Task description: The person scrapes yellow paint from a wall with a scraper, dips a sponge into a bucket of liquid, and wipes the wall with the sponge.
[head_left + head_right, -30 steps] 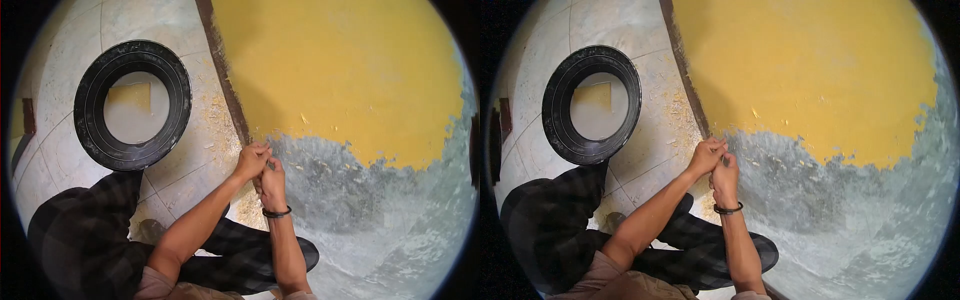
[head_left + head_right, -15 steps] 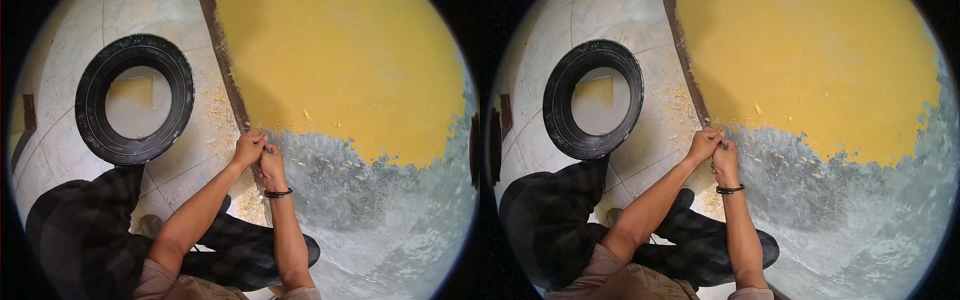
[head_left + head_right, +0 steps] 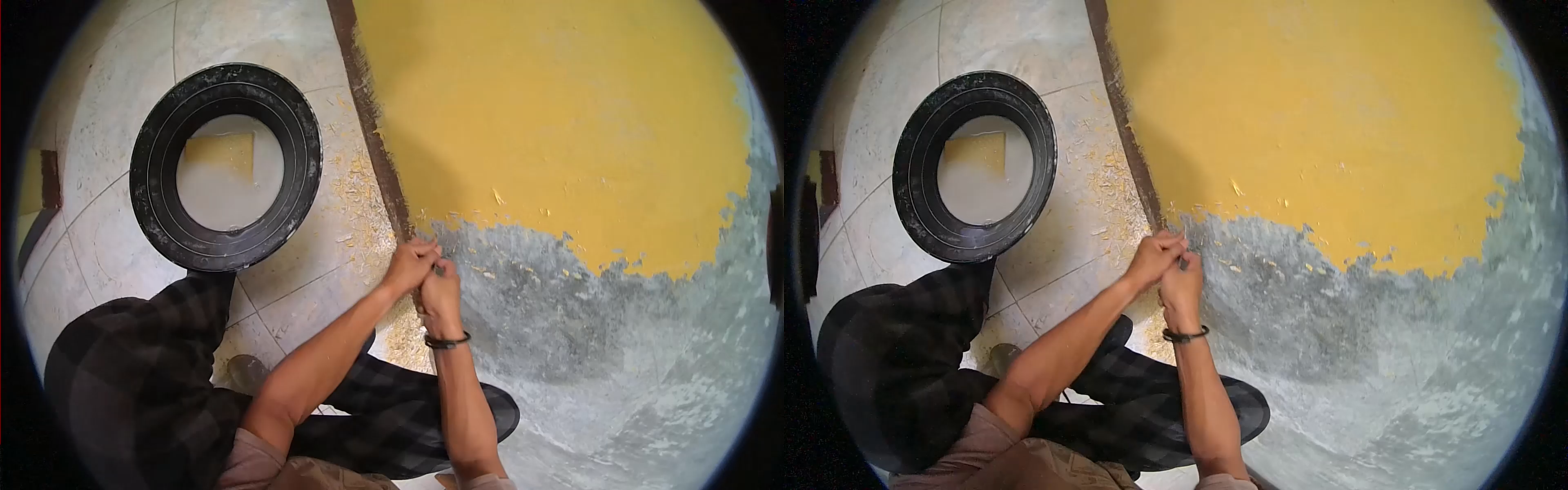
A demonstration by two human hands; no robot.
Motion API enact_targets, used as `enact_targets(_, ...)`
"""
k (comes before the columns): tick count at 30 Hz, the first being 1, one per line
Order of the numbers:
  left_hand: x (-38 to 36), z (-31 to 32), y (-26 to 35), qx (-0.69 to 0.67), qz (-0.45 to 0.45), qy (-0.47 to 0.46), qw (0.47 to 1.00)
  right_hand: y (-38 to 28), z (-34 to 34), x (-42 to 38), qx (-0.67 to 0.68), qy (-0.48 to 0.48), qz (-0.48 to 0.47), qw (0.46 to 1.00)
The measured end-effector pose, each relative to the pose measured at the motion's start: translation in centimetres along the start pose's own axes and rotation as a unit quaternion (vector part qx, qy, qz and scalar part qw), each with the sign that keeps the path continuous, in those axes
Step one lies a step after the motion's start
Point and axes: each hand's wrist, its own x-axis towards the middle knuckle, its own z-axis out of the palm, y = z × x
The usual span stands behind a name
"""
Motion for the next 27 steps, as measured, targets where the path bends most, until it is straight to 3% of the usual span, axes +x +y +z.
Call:
enact_targets(5,1.6,-0.5,-1.8,0.039,0.026,0.027,0.999,0.8,0.0,2.1,0.011,-0.058,0.022,0.998)
enact_targets(8,0.4,-0.8,-0.1,-0.008,-0.063,-0.005,0.998,0.2,0.1,0.7,0.009,-0.047,0.039,0.998)
enact_targets(9,0.6,-0.5,-0.2,-0.007,-0.059,-0.002,0.998,-0.8,-0.1,-0.4,0.000,-0.026,0.041,0.999)
enact_targets(11,0.2,0.3,-1.2,0.014,0.031,0.009,0.999,0.0,0.0,0.5,-0.018,-0.006,0.050,0.999)
enact_targets(13,0.7,-0.1,-3.0,0.015,0.047,0.017,0.999,1.9,0.4,2.6,-0.041,-0.046,-0.054,0.997)
enact_targets(14,0.7,-0.6,-3.6,0.019,0.003,0.015,1.000,1.2,0.4,2.9,-0.026,-0.063,0.036,0.997)
enact_targets(17,0.6,-0.4,-3.2,0.019,-0.052,0.034,0.998,0.7,0.6,1.9,-0.004,-0.044,0.040,0.998)
enact_targets(19,0.1,0.0,-1.4,-0.020,0.023,0.010,0.999,-0.3,-0.2,0.1,-0.020,-0.024,0.030,0.999)
enact_targets(21,-0.5,0.6,-0.7,-0.016,-0.009,0.018,1.000,1.3,-0.8,0.8,-0.050,0.001,0.034,0.998)
enact_targets(23,0.4,0.3,-1.8,0.036,0.026,0.026,0.999,5.2,-0.9,4.1,-0.086,0.010,-0.108,0.990)
enact_targets(24,1.2,0.0,-3.2,0.013,0.050,0.042,0.998,4.7,-0.4,4.4,-0.050,-0.027,-0.043,0.997)
enact_targets(25,1.5,-0.3,-2.8,0.019,0.059,0.037,0.997,3.5,0.0,4.3,-0.040,-0.025,-0.049,0.998)
enact_targets(27,1.4,-0.6,-2.1,-0.010,-0.025,0.035,0.999,1.2,0.2,2.5,-0.020,-0.050,0.034,0.998)
